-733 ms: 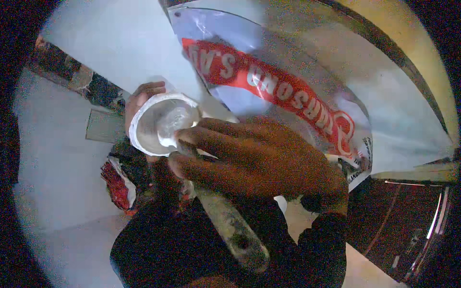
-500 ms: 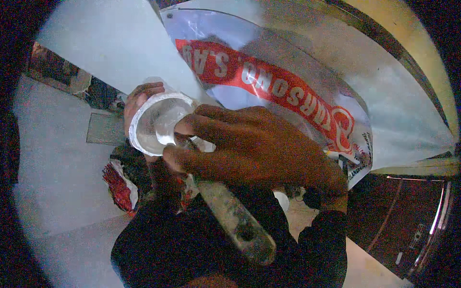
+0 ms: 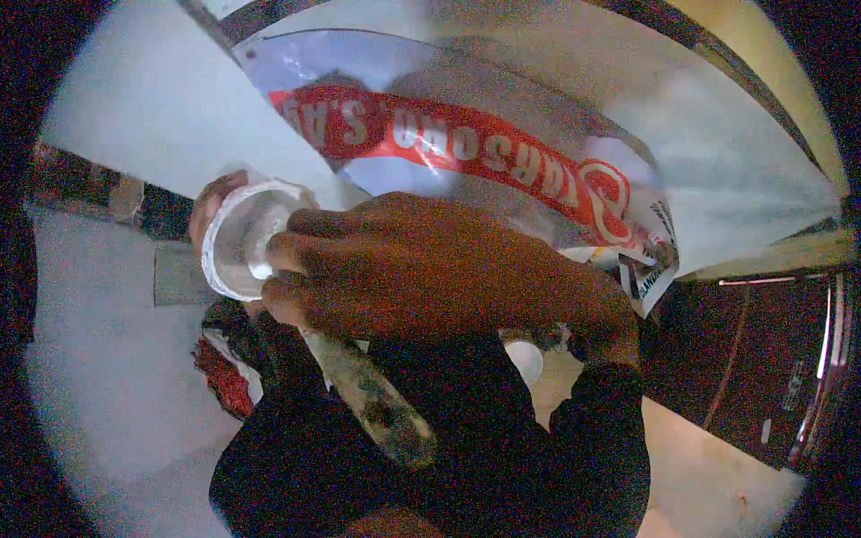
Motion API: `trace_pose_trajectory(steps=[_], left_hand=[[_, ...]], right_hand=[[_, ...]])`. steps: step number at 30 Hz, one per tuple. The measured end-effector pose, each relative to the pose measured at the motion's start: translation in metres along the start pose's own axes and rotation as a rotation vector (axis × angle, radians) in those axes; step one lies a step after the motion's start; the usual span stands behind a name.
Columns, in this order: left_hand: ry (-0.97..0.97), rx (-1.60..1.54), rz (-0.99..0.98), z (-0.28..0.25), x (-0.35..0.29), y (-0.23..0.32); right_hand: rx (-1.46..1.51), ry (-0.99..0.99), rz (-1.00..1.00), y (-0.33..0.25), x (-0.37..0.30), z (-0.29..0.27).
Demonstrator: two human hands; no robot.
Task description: The person paints a wall panel, repeatedly dipping a paintbrush into a cup of paint and applying it across the surface.
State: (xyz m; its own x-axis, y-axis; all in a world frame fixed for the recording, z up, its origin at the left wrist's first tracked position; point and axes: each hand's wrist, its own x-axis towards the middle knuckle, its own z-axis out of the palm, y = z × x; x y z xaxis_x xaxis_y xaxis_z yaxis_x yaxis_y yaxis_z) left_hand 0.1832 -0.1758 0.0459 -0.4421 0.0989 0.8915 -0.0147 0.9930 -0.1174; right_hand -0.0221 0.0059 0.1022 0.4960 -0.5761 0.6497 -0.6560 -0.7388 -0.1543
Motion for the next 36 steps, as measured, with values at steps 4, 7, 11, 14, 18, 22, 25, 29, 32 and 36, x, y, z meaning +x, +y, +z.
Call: trace_pose_trajectory(steps=[4,7,11,14,18,22,25,29,32,36], left_hand=[[0.088,-0.062,-0.030,0.005,-0.008,-0.003],[0.142,-0.107,-0.219,0.013,-0.016,0.004],[0.222,-0.209,-0.567,0.021,-0.021,0.021],[0.333,-0.310,-0.805,0.029,-0.014,0.017],[0.092,-0.407,-0.792,0.021,0.024,0.027],[0.066,-0.327,-0.815,0.024,0.042,0.019],[0.112,-0.496,-0.892,0.028,0.054,0.016],[0.059,-0.478,-0.977,0.030,0.065,0.003],[0.090,-0.604,-1.032,0.019,0.092,0.002],[0.140,-0.525,-0.885,0.010,0.130,-0.004]], right_hand=[[0.043,0.046,-0.064,0.000,-0.003,0.004],[0.005,0.070,-0.161,0.007,-0.004,-0.003],[0.199,-0.046,-0.033,0.007,-0.011,-0.021],[0.465,0.212,0.251,0.023,-0.024,-0.023],[0.318,0.529,0.694,0.043,-0.023,-0.025],[0.573,0.790,0.987,0.085,-0.030,-0.013],[0.440,0.736,1.060,0.090,-0.024,-0.017],[0.213,0.705,0.887,0.098,-0.020,-0.037],[0.369,0.829,0.952,0.080,0.020,-0.058],[0.506,0.922,0.689,0.059,0.048,-0.084]])
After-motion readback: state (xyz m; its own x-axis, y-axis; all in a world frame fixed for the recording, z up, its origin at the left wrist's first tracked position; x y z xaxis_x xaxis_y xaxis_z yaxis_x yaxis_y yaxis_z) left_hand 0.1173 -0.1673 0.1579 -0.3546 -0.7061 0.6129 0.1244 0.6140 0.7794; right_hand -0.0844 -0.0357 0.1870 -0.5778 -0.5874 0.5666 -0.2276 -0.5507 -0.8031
